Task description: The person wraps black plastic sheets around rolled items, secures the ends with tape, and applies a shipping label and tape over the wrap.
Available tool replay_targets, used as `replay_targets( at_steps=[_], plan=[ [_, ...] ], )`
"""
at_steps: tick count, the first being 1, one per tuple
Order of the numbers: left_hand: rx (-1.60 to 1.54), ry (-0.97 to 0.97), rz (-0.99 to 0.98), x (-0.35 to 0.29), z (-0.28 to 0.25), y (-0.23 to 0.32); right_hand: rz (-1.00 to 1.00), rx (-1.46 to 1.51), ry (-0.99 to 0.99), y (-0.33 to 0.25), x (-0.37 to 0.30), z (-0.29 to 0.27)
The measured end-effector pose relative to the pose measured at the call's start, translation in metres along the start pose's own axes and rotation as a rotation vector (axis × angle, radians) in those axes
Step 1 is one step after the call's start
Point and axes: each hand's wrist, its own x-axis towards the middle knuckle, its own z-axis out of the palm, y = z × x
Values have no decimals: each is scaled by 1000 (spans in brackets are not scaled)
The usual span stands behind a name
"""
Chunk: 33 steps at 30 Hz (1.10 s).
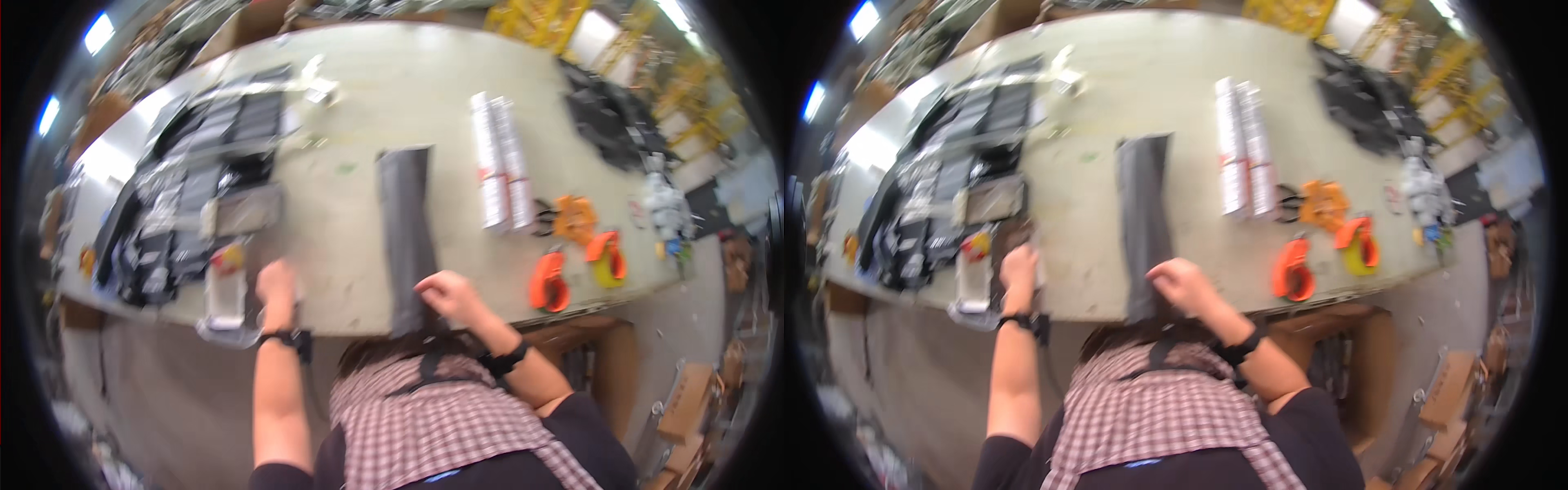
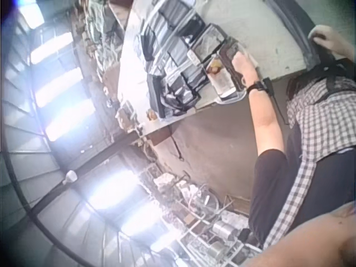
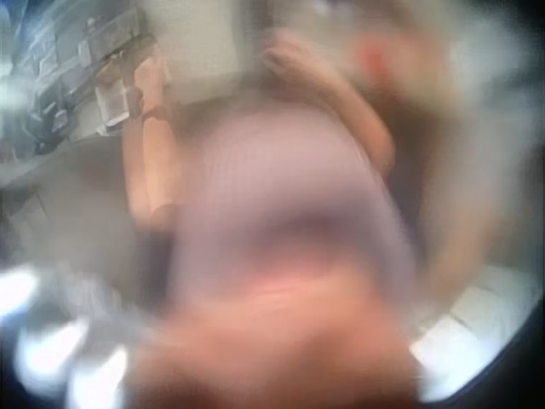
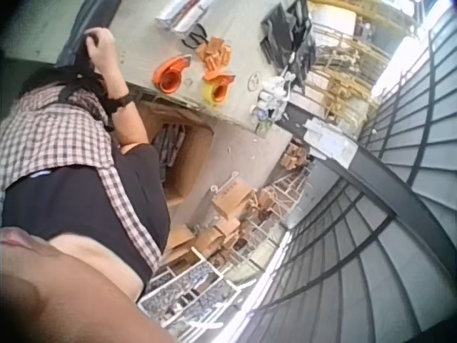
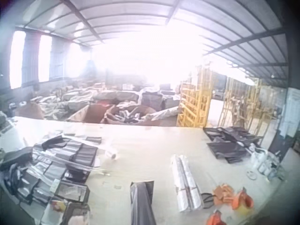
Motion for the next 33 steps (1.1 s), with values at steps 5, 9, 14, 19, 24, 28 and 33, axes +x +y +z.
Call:
replay_targets(
  at_steps=[5, 9, 14, 19, 24, 28, 33],
  plan=[
    [-55, 255, 102, -13, -41, 10, -23, 42, 48, -2, -5, 5],
    [-589, 240, 254, -53, -114, 83, 65, 430, -154, -25, 2, 13],
    [-1261, -495, 193, -87, -81, 154, 383, 1118, -258, -41, 27, 45],
    [-1642, -691, 155, -91, -94, 154, 377, 1105, -189, -32, 18, 40],
    [-1308, -160, 221, -103, -92, 144, 418, 723, 75, -26, 17, 26],
    [-1504, -793, 44, -120, -102, 146, 282, 493, 222, -34, 23, 18],
    [-1547, -720, 14, -124, -95, 149, 257, 460, 243, -32, 20, 27]
  ],
)
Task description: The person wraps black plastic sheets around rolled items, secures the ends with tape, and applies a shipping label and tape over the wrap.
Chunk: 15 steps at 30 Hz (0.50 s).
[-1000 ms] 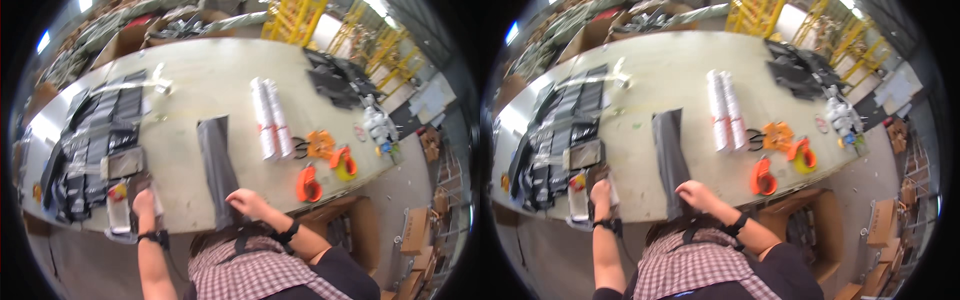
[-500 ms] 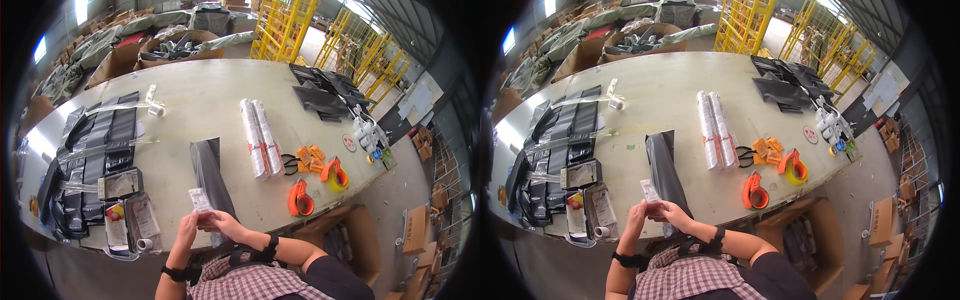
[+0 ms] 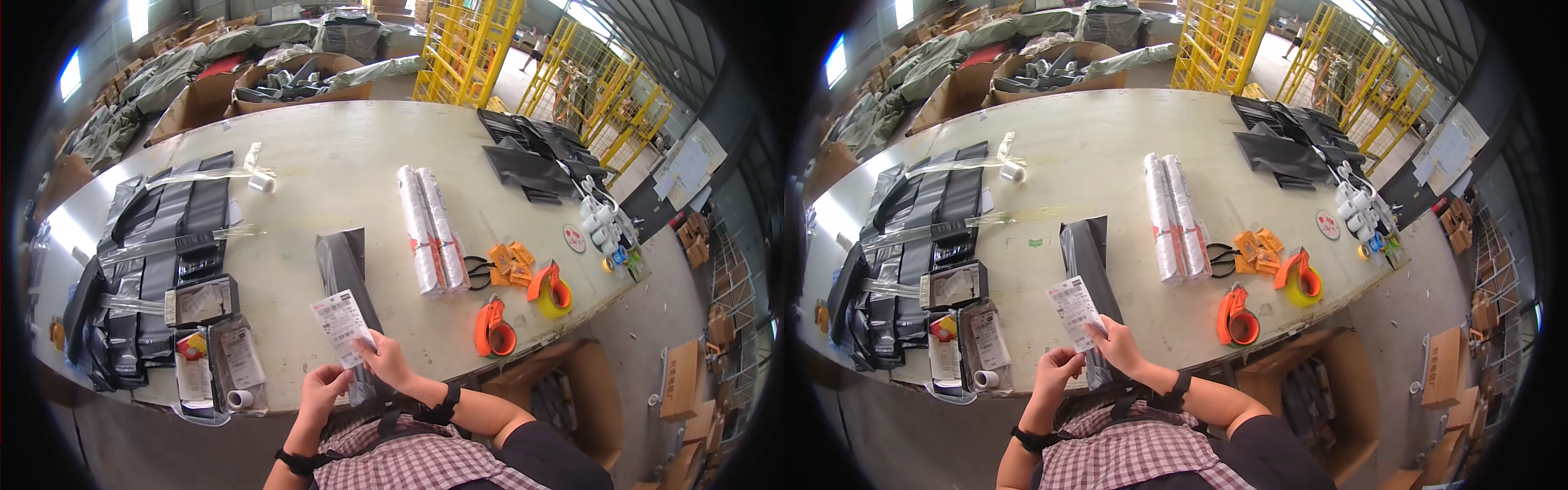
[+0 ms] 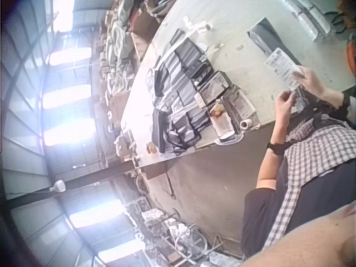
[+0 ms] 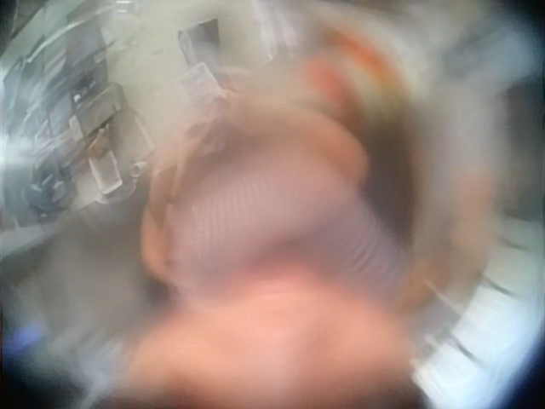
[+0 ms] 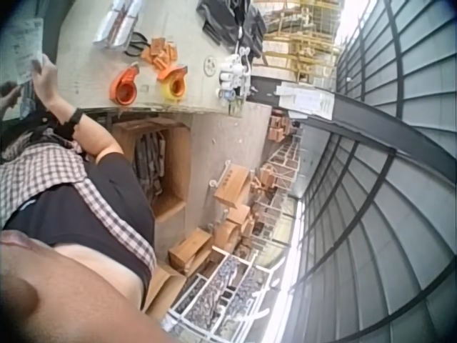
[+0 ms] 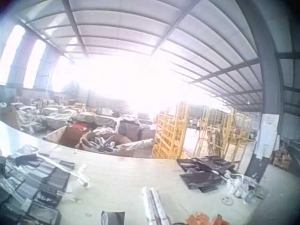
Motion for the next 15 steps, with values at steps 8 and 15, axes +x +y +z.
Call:
replay_targets(
  at_steps=[8, 15],
  plan=[
    [-36, 46, 46, -5, -4, 1, -93, -45, 40, 1, -6, 3],
    [-56, 40, 82, -7, -4, 2, -96, -10, 40, -2, -10, 3]
  ],
)
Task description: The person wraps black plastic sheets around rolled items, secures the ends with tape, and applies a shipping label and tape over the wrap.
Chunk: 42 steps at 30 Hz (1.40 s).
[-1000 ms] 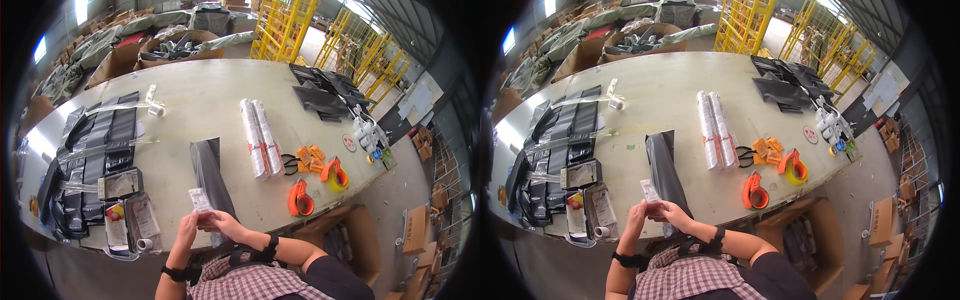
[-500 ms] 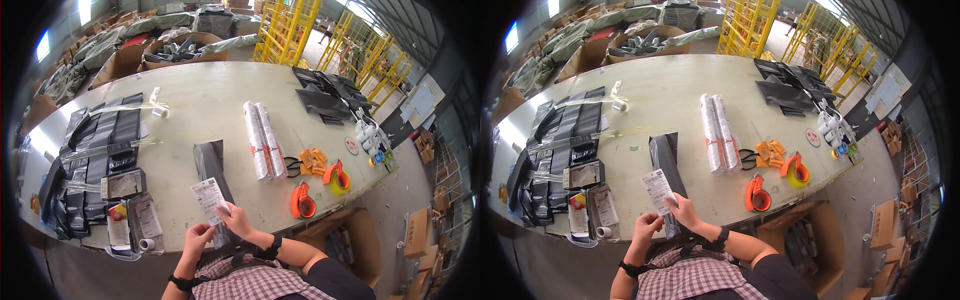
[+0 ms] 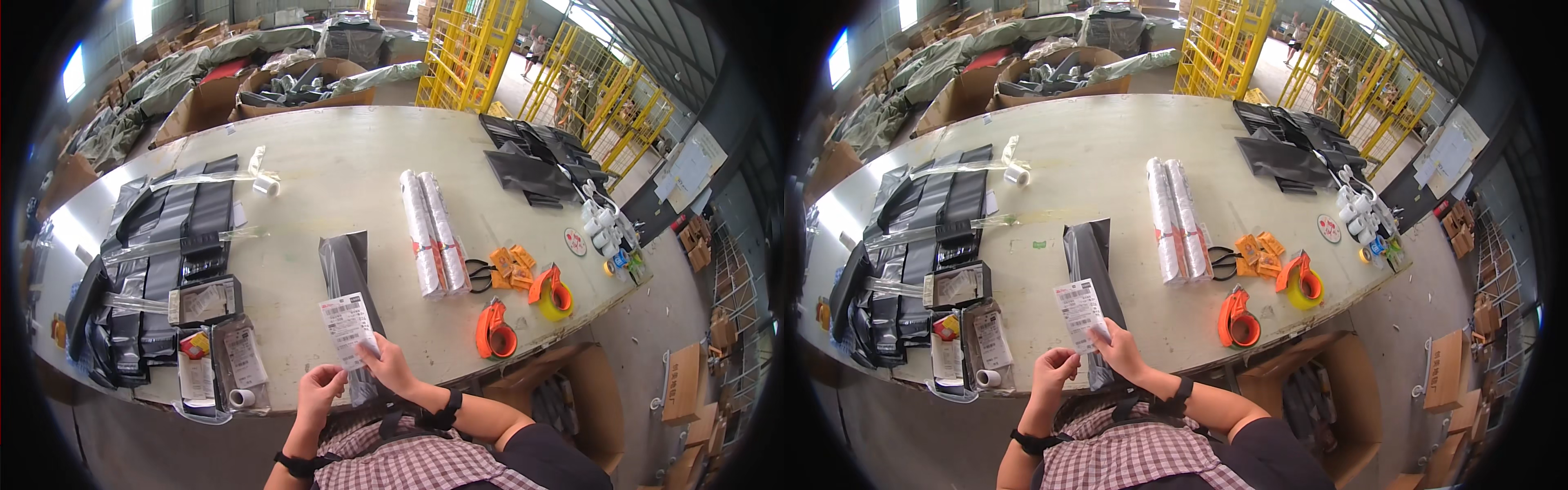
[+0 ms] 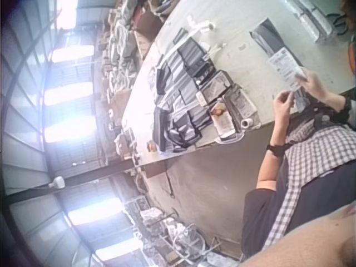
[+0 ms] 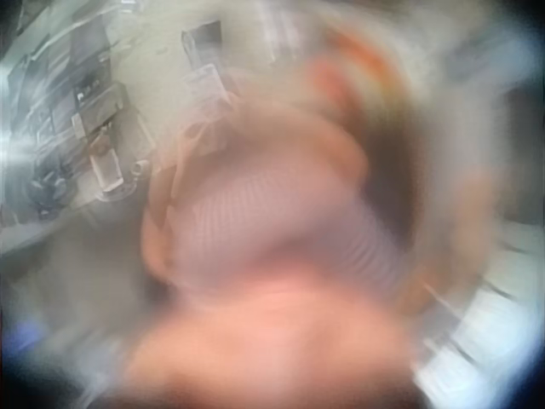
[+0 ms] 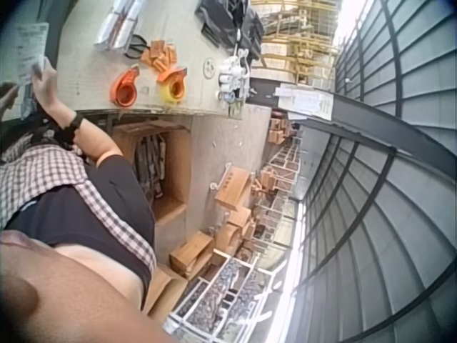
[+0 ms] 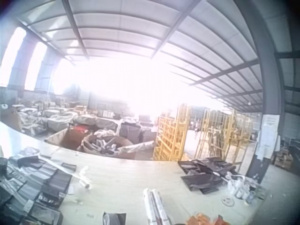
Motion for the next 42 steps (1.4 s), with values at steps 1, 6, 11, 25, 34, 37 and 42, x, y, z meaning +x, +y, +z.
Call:
replay_targets(
  at_steps=[1, 6, 11, 25, 34, 37, 42],
  plan=[
    [-3, 3, 4, 0, 0, 0, 2, 6, 3, -1, -1, 0],
    [-11, 9, 25, -2, -1, 0, 33, -10, -4, -6, -4, 0],
    [-18, 6, 30, -4, 3, 2, 41, -5, -22, 0, -6, -2],
    [-26, 11, 28, -11, 5, 2, 25, 130, -106, 6, -12, -6],
    [-13, -26, 15, -10, 13, 2, -19, 156, -66, 12, -10, -10],
    [-33, -48, 9, -9, 15, 4, 24, 168, -103, 4, -13, -12],
    [-31, -44, 3, -11, 16, 5, -587, -610, 102, -1, -9, -14]
  ],
)
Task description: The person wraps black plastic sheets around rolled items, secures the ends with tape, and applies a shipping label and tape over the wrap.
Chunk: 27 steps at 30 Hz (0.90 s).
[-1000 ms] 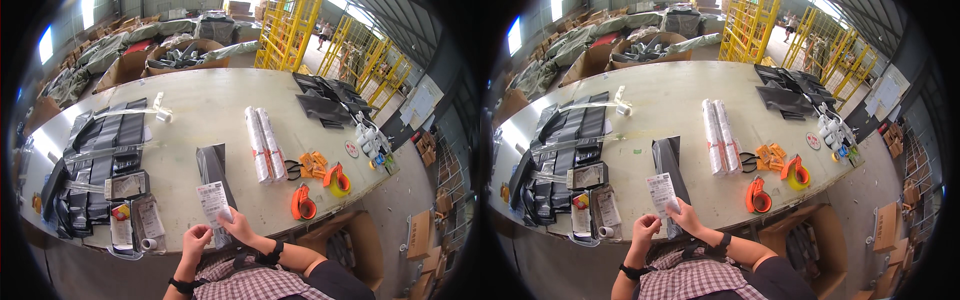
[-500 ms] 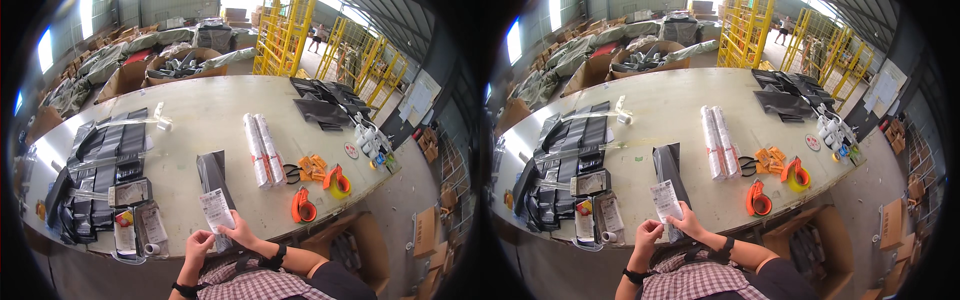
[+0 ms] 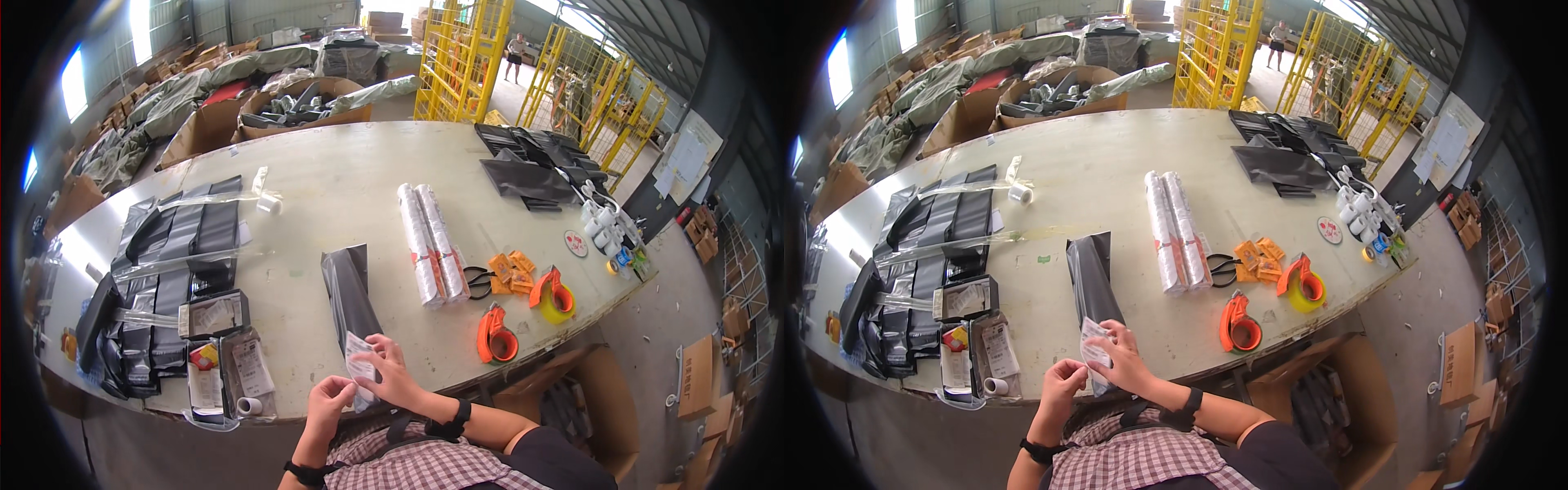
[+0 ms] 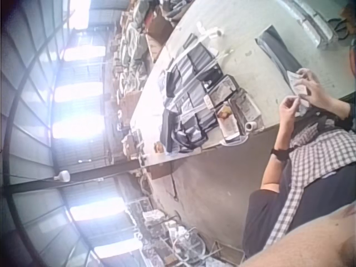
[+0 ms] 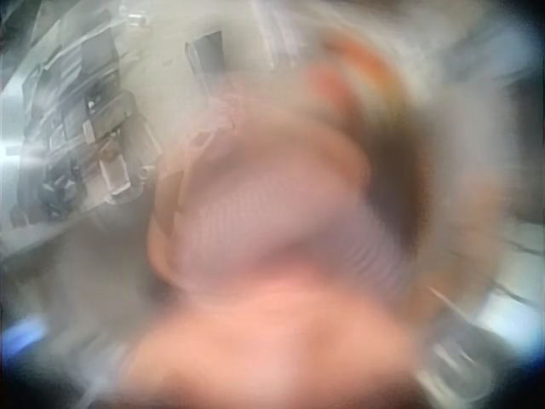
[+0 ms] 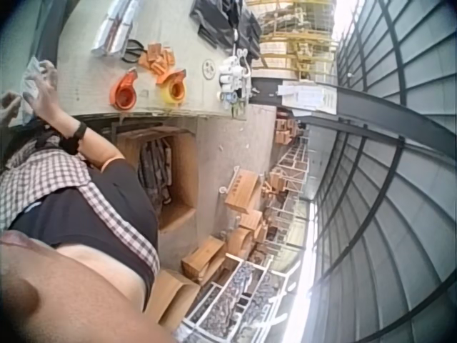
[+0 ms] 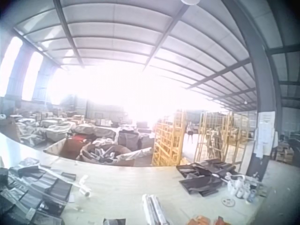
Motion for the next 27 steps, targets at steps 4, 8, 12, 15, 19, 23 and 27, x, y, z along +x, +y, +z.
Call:
replay_targets(
  at_steps=[4, 8, 12, 15, 19, 23, 27],
  plan=[
    [-59, 10, 2, -4, -8, -9, 299, 580, -287, -30, -3, -14],
    [-1, 88, -13, -3, -5, -5, 562, 897, -346, -19, -13, 3],
    [50, 93, 23, 0, 5, -3, 619, 871, -324, -15, -7, -6],
    [-6, 45, 51, 1, 9, -2, 673, 959, -347, -10, -2, -14],
    [-2, 56, 61, 3, 9, 5, 849, 1250, -382, -14, 9, -21],
    [-30, 70, 36, 1, 11, 8, 724, 1139, -382, -14, 5, -23],
    [-53, 70, 49, -3, 9, 5, 758, 1149, -408, -18, 4, -22]
  ],
)
